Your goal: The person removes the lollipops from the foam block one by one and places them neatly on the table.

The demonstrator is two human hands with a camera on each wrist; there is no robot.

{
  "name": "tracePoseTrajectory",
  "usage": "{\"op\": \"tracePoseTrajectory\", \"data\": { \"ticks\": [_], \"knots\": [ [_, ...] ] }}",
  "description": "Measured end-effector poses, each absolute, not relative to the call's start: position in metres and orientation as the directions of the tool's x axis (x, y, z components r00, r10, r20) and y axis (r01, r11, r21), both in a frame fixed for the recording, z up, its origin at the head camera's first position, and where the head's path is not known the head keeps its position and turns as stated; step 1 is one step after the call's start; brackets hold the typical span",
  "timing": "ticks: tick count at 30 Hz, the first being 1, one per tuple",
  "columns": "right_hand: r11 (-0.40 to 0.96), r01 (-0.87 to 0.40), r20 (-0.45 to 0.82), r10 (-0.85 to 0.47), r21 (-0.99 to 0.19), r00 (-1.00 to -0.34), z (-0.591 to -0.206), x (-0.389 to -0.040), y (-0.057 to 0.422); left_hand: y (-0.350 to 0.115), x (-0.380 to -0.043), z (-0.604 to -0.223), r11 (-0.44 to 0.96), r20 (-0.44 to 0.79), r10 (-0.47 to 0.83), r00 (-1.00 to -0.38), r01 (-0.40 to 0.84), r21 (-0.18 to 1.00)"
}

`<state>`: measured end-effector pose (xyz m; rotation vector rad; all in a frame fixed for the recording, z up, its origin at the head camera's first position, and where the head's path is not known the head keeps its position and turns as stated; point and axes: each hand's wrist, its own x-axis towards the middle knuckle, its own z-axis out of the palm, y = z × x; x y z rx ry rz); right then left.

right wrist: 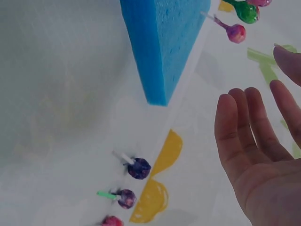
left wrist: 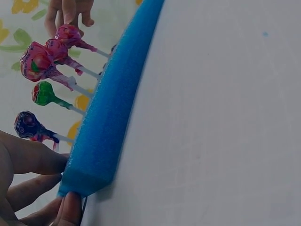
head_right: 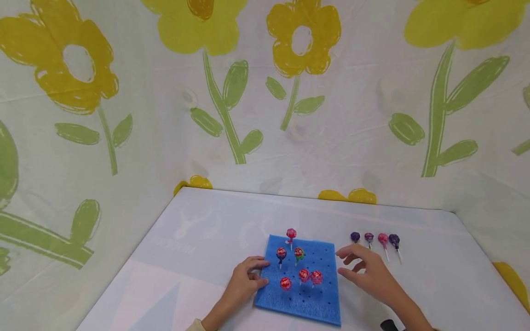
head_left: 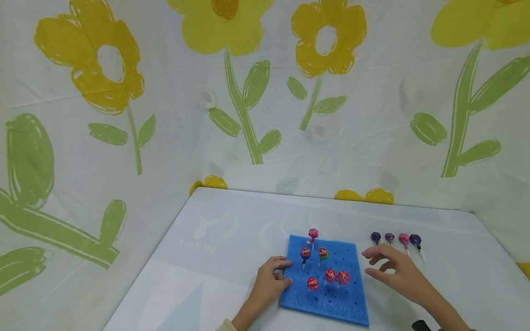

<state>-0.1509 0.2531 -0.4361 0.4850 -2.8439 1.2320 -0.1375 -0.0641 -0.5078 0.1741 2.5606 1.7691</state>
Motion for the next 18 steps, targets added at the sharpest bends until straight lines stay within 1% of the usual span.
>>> {"op": "tracePoseTrajectory", "data": {
  "ticks": [7, 15, 18],
  "knots": [
    [0.605, -0.274, 0.106, -0.299, -0.748, -0.948, -0.441, -0.146, 0.244, -0.064, -0.138, -0.509, 0.343, 0.057, 0.101, -0.993, 0.089, 0.935],
    [0.54, -0.292, 0.086, -0.373, -0.789, -0.924, -0.453, -0.142, 0.236, -0.064, -0.137, -0.508, 0.348, 0.055, 0.099, -0.994, 0.087, 0.934],
    [0.511, -0.309, 0.096, -0.399, -0.802, -0.912, -0.457, -0.141, 0.234, -0.063, -0.137, -0.508, 0.347, 0.063, 0.099, -0.993, 0.093, 0.933]
  ]
}}
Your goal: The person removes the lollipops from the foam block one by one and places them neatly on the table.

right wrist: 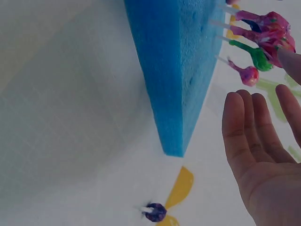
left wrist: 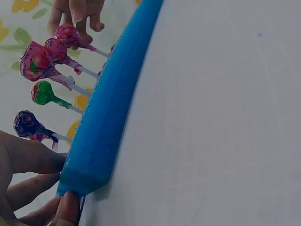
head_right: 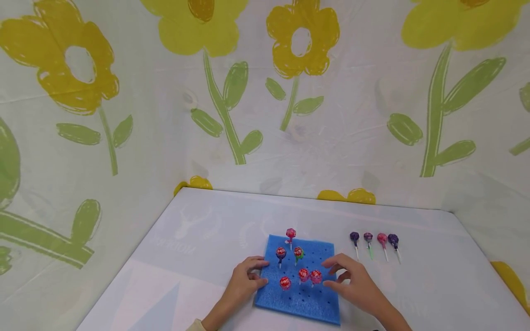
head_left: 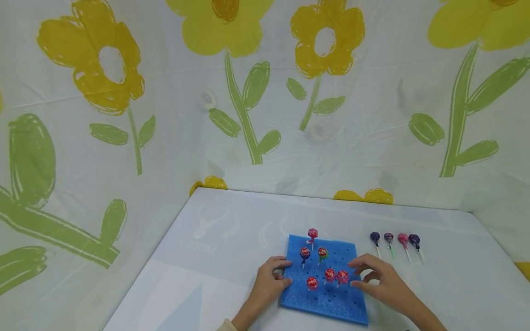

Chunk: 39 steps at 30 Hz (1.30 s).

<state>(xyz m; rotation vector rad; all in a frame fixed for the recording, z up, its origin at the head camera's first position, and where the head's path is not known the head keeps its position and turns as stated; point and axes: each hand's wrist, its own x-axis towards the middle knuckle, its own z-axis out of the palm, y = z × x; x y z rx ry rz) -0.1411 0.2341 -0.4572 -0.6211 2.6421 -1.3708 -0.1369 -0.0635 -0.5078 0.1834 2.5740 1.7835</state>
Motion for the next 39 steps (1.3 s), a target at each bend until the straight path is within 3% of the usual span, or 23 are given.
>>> {"op": "tracePoseTrajectory", "data": {
  "ticks": [17, 39],
  "knots": [
    [0.482, -0.275, 0.054, -0.422, -0.832, -0.905, -0.463, -0.139, 0.213, -0.064, -0.138, -0.509, 0.356, 0.051, 0.097, -0.994, 0.082, 0.931],
    [0.431, -0.138, 0.026, -0.257, -0.892, -0.966, -0.463, -0.133, 0.199, -0.065, -0.138, -0.51, 0.338, 0.051, 0.104, -0.993, 0.084, 0.937]
  ]
}}
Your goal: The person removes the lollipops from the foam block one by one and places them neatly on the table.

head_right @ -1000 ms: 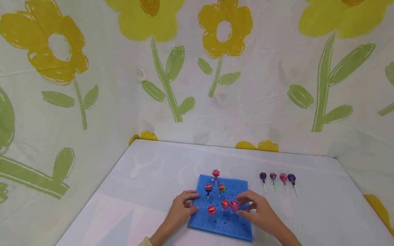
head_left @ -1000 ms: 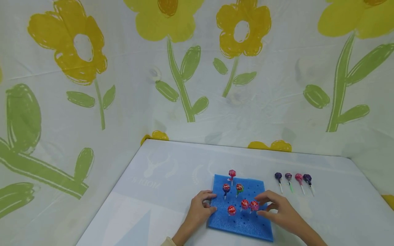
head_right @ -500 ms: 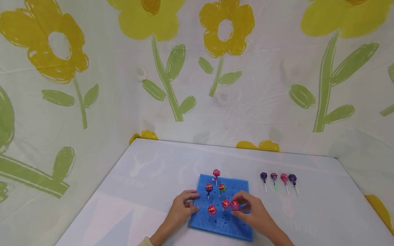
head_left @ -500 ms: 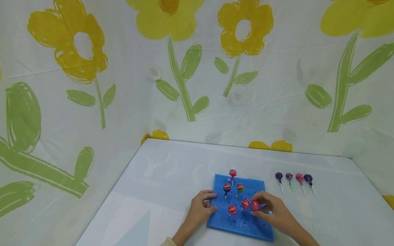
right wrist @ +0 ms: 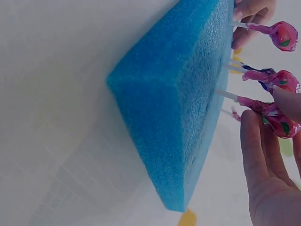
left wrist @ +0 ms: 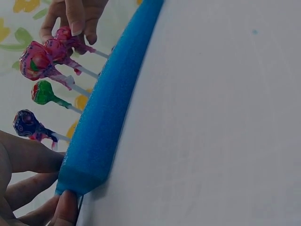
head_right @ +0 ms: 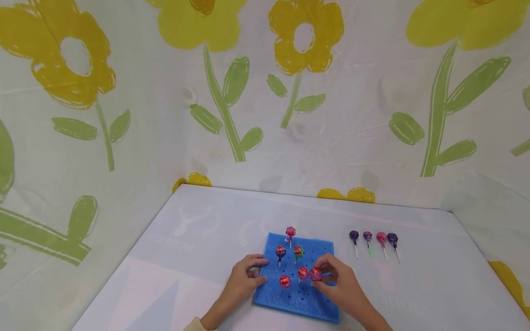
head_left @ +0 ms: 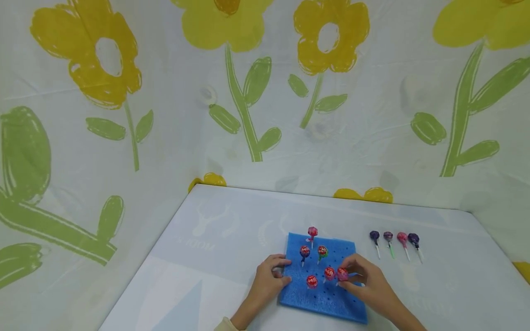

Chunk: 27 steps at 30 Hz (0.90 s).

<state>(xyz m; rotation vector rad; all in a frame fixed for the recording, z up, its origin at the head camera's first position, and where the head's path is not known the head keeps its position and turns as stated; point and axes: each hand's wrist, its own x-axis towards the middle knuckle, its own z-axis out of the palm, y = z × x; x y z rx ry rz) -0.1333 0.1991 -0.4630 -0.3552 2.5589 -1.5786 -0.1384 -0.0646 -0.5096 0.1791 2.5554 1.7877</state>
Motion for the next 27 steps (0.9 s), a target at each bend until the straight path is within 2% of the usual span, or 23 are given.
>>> {"op": "tracePoseTrajectory", "data": {
  "ticks": [21, 27],
  "knots": [
    [0.435, -0.069, 0.01, -0.137, -0.898, -0.991, -0.4652, -0.1299, 0.1918, -0.065, -0.1397, -0.5082, 0.36, 0.037, 0.104, -0.994, 0.072, 0.93],
    [0.446, -0.137, 0.089, -0.126, -0.884, -0.988, -0.4585, -0.127, 0.193, -0.0651, -0.1395, -0.509, 0.349, 0.042, 0.104, -0.994, 0.076, 0.934]
  ]
}}
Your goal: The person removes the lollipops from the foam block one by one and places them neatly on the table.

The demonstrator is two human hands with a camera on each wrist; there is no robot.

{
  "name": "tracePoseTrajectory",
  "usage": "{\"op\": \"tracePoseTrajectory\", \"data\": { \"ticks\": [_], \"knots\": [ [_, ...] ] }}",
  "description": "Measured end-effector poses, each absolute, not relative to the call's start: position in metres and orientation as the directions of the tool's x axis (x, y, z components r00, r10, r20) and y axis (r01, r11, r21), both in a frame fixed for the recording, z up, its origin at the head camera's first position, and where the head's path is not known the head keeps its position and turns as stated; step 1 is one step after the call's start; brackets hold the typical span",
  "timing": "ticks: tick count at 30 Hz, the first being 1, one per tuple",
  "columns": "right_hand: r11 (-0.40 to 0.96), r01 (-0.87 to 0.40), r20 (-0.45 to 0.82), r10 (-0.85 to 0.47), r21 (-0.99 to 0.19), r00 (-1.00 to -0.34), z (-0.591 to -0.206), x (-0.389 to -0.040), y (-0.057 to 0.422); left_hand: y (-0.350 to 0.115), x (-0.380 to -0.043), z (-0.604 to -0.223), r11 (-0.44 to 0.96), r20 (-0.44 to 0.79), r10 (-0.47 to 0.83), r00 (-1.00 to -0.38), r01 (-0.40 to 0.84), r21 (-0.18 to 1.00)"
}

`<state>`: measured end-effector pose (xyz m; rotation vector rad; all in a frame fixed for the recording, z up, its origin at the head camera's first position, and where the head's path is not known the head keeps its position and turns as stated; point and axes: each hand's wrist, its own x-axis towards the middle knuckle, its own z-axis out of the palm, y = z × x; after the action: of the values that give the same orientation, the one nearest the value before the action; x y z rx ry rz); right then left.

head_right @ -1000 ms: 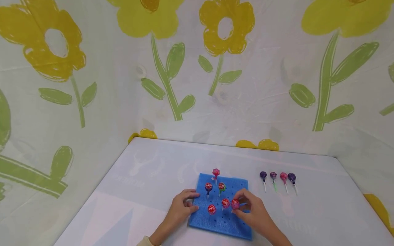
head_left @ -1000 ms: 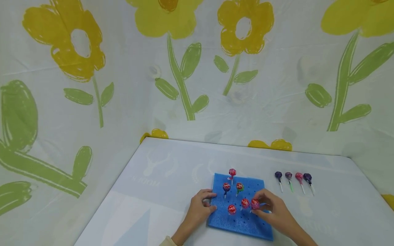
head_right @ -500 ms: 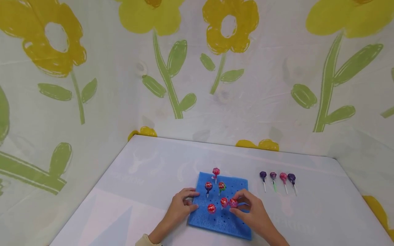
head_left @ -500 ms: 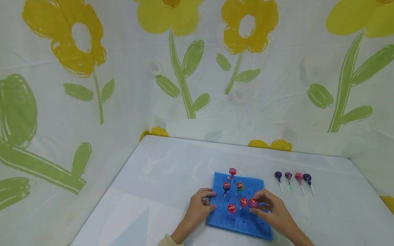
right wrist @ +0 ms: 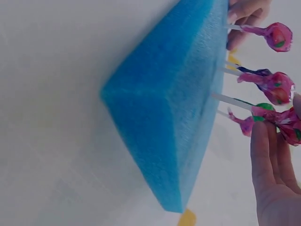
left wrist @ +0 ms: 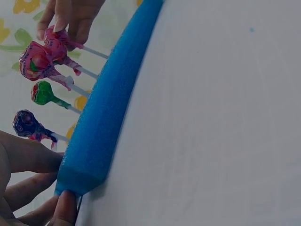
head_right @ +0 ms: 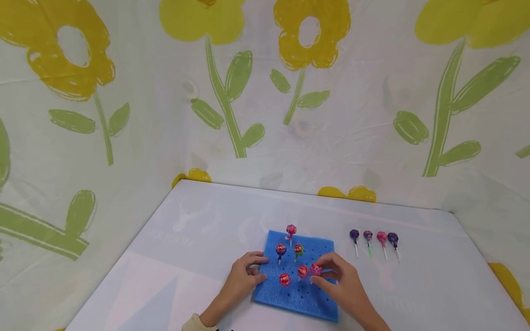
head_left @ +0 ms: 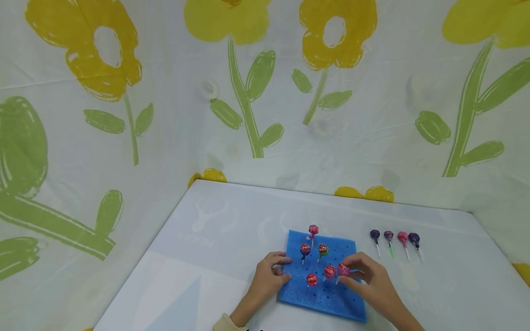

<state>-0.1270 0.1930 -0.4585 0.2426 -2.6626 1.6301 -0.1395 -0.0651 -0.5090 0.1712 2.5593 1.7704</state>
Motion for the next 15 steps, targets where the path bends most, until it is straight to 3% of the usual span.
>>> {"op": "tracePoseTrajectory", "data": {
  "ticks": [5, 15],
  "knots": [
    [0.431, -0.218, 0.173, -0.141, -0.876, -0.975, -0.45, -0.126, 0.198, -0.066, -0.14, -0.508, 0.35, 0.042, 0.104, -0.994, 0.077, 0.934],
    [0.446, -0.26, 0.23, -0.12, -0.857, -0.966, -0.443, -0.127, 0.208, -0.066, -0.138, -0.508, 0.342, 0.023, 0.098, -0.995, 0.056, 0.938]
  ]
}}
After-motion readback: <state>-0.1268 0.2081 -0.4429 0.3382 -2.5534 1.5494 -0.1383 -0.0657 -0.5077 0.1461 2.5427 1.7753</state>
